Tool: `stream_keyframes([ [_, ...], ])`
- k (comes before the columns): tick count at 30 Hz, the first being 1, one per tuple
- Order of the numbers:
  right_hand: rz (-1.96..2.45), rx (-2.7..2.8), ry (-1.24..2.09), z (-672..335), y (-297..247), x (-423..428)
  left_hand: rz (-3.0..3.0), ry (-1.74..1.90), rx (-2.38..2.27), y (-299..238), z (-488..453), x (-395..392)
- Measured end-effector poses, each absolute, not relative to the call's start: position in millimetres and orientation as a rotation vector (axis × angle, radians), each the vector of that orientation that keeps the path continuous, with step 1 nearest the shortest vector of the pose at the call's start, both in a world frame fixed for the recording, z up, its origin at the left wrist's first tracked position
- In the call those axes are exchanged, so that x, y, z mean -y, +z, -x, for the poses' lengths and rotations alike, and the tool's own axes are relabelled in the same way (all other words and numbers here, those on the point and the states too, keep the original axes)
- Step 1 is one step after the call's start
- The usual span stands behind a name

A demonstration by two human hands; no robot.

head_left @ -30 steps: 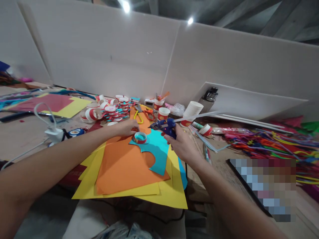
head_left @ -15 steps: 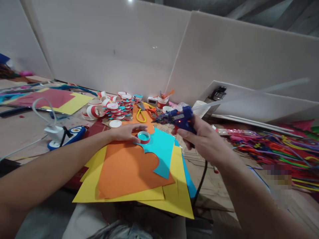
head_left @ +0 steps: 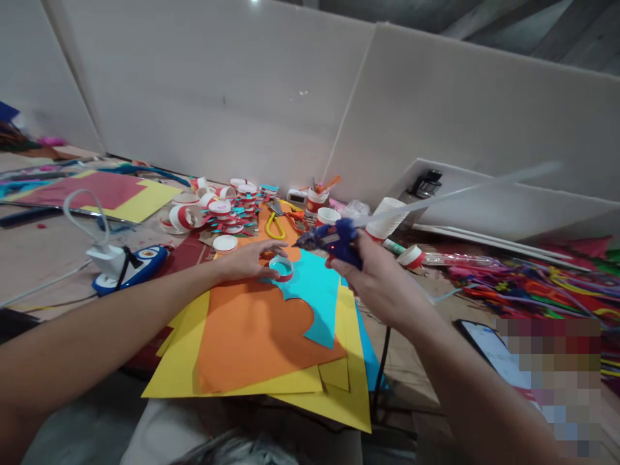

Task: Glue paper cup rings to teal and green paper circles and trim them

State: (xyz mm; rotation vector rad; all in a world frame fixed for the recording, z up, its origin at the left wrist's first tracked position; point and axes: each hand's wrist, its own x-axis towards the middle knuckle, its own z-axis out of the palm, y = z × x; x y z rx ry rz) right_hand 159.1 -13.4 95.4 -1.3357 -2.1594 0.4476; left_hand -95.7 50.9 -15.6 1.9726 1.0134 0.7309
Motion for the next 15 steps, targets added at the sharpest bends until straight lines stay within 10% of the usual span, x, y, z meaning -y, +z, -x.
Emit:
stream_keyframes([
  [15, 1.620, 2.363, 0.398, -132.3, 42.1, 1.0, -2.016, 0.792, -1.088, -21.0, 96.2, -54.6],
])
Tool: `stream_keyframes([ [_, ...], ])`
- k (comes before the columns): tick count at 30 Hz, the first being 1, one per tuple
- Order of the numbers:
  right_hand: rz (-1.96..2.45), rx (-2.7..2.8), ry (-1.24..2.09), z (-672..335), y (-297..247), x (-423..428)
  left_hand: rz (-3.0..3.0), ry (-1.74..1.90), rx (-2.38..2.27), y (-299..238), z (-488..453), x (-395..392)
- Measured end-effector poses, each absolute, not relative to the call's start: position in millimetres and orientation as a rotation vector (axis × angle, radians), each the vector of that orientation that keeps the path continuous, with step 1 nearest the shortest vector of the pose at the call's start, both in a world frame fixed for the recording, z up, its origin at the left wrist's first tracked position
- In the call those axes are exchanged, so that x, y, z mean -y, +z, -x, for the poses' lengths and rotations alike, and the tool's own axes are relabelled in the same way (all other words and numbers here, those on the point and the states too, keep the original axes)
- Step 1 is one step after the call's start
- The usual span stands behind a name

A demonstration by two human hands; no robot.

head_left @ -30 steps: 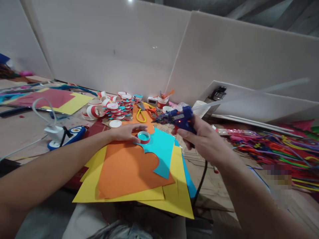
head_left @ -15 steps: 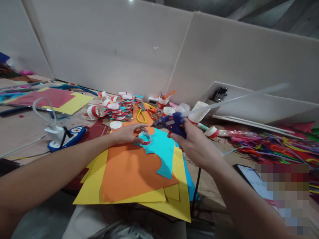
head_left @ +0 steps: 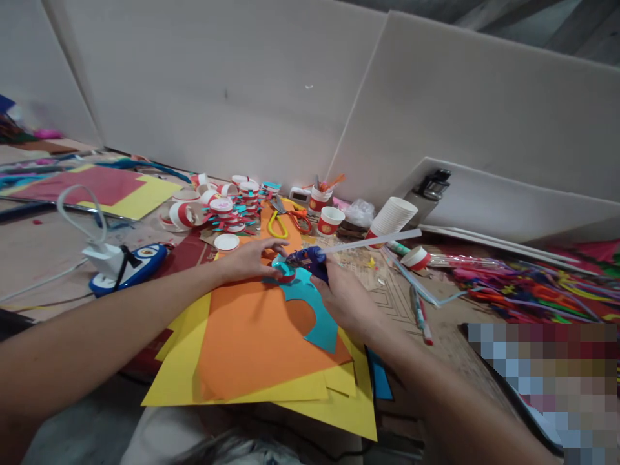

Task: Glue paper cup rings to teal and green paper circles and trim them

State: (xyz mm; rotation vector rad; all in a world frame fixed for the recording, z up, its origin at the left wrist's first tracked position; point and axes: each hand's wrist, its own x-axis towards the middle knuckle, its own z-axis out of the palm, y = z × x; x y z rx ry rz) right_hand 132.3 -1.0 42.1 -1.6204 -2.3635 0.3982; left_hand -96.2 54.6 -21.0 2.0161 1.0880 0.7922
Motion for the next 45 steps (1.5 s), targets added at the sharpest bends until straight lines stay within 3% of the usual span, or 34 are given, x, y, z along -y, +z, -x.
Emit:
stream_keyframes([
  [45, 1.610, 2.581, 0.204, -115.6, 34.9, -4.4, -2.014, 0.770, -1.082, -18.8, 97.1, -54.6],
])
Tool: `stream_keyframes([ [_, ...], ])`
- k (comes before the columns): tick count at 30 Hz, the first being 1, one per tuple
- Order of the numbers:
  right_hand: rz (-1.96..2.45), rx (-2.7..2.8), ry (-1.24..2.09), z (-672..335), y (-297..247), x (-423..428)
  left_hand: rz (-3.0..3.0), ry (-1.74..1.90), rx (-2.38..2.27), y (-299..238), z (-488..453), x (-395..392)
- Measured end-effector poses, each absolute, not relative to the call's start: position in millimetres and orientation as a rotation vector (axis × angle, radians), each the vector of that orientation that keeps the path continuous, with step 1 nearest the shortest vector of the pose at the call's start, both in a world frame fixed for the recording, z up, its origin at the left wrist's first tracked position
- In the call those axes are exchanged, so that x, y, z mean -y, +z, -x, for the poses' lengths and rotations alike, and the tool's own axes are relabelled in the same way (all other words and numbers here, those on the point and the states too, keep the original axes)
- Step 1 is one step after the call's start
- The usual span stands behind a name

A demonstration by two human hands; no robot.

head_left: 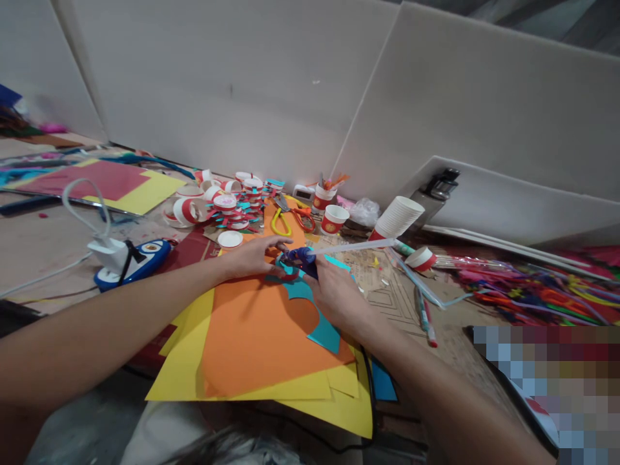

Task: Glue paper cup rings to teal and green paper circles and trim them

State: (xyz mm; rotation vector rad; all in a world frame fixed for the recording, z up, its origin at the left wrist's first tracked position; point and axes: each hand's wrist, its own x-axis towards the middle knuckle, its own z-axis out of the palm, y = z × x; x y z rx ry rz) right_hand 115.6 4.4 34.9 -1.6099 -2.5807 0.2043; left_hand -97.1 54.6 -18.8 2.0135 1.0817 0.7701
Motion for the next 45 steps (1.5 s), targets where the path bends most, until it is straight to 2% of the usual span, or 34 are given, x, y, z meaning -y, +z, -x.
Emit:
stream_keyframes([
  [14, 1.685, 2.554, 0.191, -124.9, 42.3, 2.9, -2.049, 0.772, -1.053, -21.8, 98.9, -57.5],
  [20, 1.584, 2.630, 0.136, -120.4, 38.1, -0.4, -2.030, 0.762, -1.054, -18.0, 97.7, -54.5],
  [39, 1.557, 2.422, 0.544, -124.1, 33.0, -9.9, -1.973, 0.796, -1.075, -20.5, 96.5, -55.2],
  [45, 1.519, 2.421, 0.506, -123.4, 28.3, -12.6, -1.958, 0.829, -1.078, -21.7, 95.7, -55.2],
])
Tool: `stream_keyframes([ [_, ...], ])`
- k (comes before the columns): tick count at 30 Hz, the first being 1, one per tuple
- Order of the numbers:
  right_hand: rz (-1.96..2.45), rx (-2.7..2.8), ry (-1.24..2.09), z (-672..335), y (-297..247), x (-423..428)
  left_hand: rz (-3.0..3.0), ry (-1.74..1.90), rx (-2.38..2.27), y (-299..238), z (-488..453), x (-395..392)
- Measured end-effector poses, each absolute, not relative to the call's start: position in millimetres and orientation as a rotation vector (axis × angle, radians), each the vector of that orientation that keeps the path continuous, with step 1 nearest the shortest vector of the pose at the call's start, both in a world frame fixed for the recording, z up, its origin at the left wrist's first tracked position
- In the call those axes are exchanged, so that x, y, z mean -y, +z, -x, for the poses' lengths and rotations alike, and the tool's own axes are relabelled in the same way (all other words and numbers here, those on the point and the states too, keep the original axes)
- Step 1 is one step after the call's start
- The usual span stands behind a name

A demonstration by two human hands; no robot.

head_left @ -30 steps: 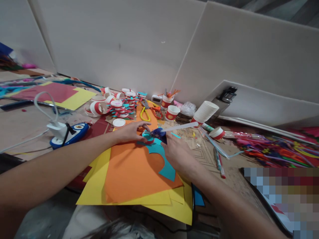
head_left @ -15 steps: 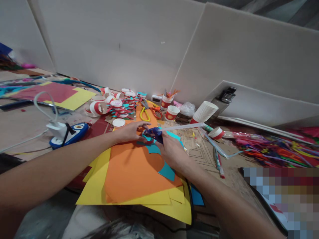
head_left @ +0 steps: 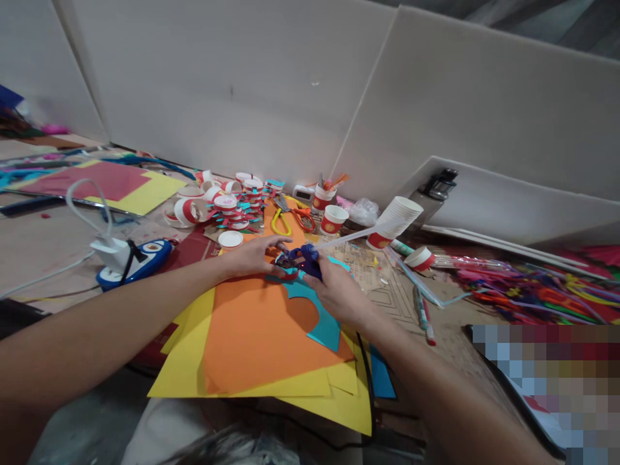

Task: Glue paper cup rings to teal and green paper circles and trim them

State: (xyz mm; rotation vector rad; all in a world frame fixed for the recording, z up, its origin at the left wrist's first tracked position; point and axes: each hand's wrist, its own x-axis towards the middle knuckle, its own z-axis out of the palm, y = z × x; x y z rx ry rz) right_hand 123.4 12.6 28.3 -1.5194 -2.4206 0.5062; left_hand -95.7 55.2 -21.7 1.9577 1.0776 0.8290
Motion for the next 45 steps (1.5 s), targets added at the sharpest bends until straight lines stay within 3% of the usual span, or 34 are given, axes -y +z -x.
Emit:
stream_keyframes([
  [20, 1.604, 2.563, 0.160, -125.9, 48.6, 5.4, -2.024, 0.779, -1.100, -19.0, 95.6, -53.4],
  [29, 1.544, 2.161, 0.455, -142.8, 49.9, 1.3, -1.927, 0.987, -1.252, -7.8, 103.6, -54.2],
  [35, 1.352, 1.705, 1.139, -154.4, 19.2, -13.8, -1.565, 0.835, -1.460, -2.9, 102.2, -65.0],
  [41, 1.295, 1.394, 1.203, -158.5, -6.3, -22.0, -1.292, 0.673, -1.245, 2.5, 95.8, -83.8],
  [45, 1.267, 1.295, 1.260, -156.5, -14.8, -22.8, -1.255, 0.691, -1.407, 8.6, 87.6, -86.1],
])
